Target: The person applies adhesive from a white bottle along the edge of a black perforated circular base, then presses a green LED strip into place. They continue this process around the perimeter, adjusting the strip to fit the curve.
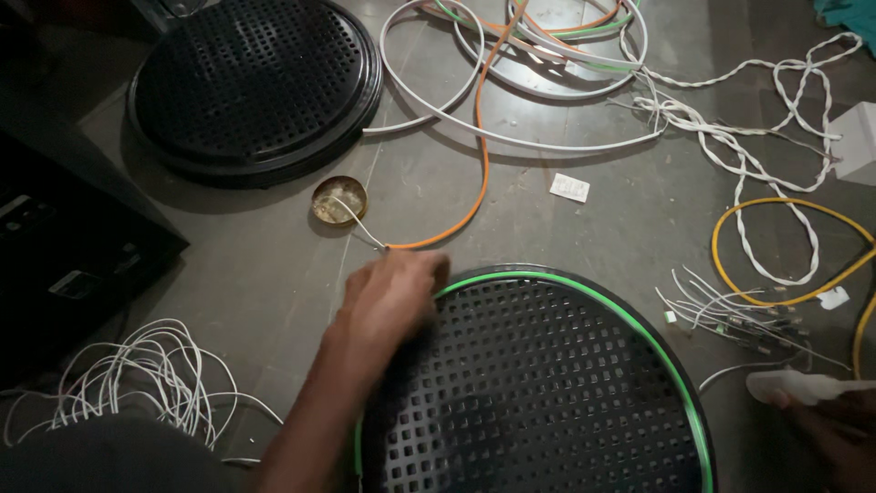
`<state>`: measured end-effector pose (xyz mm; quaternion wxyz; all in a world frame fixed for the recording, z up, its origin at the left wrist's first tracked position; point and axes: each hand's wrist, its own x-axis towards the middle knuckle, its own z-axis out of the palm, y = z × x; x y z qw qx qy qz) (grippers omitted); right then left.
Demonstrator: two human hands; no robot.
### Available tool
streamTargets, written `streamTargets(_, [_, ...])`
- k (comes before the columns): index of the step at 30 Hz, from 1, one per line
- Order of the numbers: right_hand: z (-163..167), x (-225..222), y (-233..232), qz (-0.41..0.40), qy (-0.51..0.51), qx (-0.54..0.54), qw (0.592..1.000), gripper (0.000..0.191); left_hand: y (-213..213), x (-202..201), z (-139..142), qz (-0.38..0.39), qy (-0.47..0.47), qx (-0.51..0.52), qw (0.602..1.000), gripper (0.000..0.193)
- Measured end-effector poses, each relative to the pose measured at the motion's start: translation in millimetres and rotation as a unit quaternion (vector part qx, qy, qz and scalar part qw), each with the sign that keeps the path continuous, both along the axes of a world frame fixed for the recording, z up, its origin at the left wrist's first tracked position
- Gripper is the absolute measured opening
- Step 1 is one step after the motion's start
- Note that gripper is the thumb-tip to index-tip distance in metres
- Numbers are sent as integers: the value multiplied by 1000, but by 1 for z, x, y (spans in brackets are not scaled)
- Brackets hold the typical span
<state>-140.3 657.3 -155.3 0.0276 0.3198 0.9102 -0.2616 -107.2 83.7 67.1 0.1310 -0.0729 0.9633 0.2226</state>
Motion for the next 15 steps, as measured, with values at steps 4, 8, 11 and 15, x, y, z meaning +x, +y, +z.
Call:
streamTargets(4, [2,0,-6,5,6,-4,1000,48,-8,4,4,25,-49,-42,998,20])
streamTargets(8, [4,-3,-11,12,13,-11,1000,46,-9,4,5,38,-91,-53,994,22])
streamTargets(11, [3,-5,-10,20,24,-17,999,45,-7,3,5,36,-74,-67,994,23])
streamTargets(15, [0,-6,-4,33,40,-25,998,44,-7,3,7,38,-75,-55,995,22])
